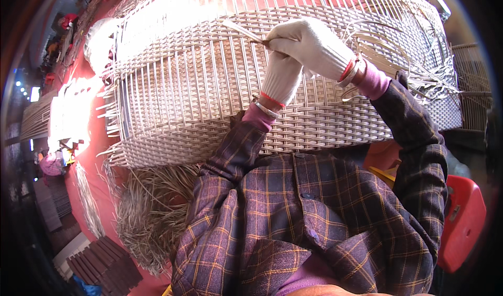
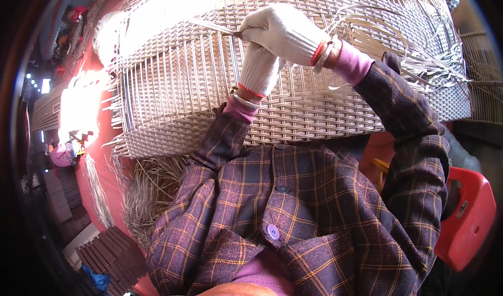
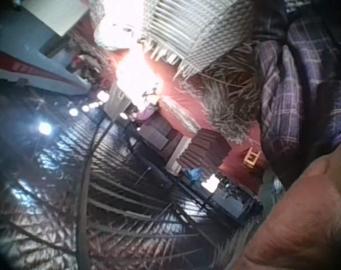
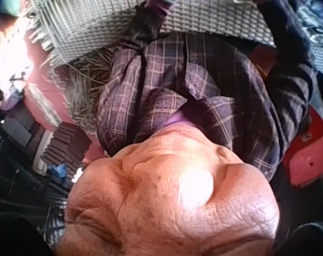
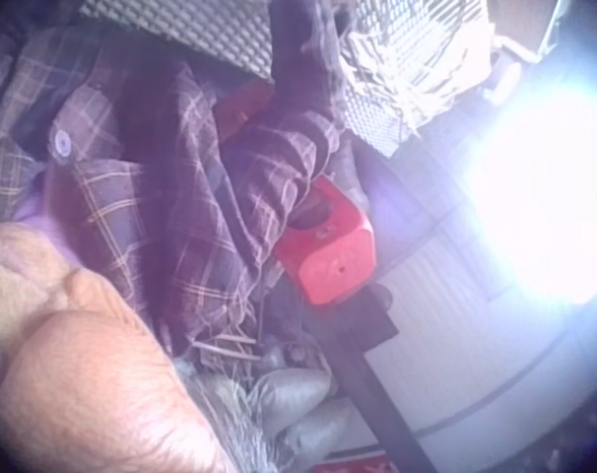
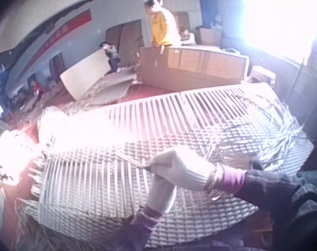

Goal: The person weaves a large cylindrical basket by hand, interlacing thin flexible strips through vertical ribs. They repeatedly pull strips through the weave, rotate the basket to access new sections, and tighten the pattern to maintain uniformity.

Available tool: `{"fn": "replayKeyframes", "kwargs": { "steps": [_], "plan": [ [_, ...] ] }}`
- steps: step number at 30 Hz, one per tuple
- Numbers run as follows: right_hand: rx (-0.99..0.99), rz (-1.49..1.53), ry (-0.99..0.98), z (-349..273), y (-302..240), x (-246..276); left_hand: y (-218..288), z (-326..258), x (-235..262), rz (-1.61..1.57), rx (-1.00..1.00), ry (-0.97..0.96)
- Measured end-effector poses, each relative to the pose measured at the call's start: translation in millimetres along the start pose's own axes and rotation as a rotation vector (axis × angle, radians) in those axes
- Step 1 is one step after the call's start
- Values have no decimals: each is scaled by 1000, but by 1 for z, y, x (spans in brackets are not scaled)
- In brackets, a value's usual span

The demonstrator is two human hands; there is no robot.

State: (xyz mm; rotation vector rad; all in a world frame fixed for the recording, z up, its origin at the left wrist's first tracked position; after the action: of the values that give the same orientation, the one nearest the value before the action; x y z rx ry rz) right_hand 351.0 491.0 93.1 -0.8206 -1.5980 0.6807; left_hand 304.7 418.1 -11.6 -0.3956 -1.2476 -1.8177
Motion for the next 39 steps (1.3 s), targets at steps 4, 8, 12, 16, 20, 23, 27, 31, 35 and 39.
{"fn": "replayKeyframes", "kwargs": {
  "steps": [4,8,12,16,20,23,27,31,35,39],
  "plan": [
    [158,-161,90,2,-1,-4,12,3,-9,425,22,50],
    [153,-127,118,-1,6,-1,15,9,16,194,182,-199],
    [80,-112,180,-14,23,8,10,-9,74,-64,323,-277],
    [64,-147,182,-21,35,1,-2,-41,113,-734,383,108],
    [86,-131,160,-22,42,-3,-6,-38,114,-1025,260,39],
    [14,-134,140,-22,51,4,-6,-31,98,-1070,283,1],
    [-17,80,-70,-17,59,-2,10,-25,58,-1098,341,-56],
    [-24,252,-110,-25,58,3,26,-14,50,-585,409,41],
    [-70,287,-196,-47,52,15,31,1,50,-452,458,34],
    [43,45,-21,-75,53,31,21,8,32,-430,339,-86]
  ]
}}
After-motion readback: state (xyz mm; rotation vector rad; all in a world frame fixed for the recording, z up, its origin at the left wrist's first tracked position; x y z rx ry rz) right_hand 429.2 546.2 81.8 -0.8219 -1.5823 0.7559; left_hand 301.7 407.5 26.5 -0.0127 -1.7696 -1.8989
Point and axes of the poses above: each hand's wrist, its own z-axis towards the middle knuckle, its own x-axis out of the back of the hand, y = z × x, the point moved 6 cm from there along z, towards the middle knuckle, and after that the axes turned 14 degrees about -y, right-handed, at the moved point
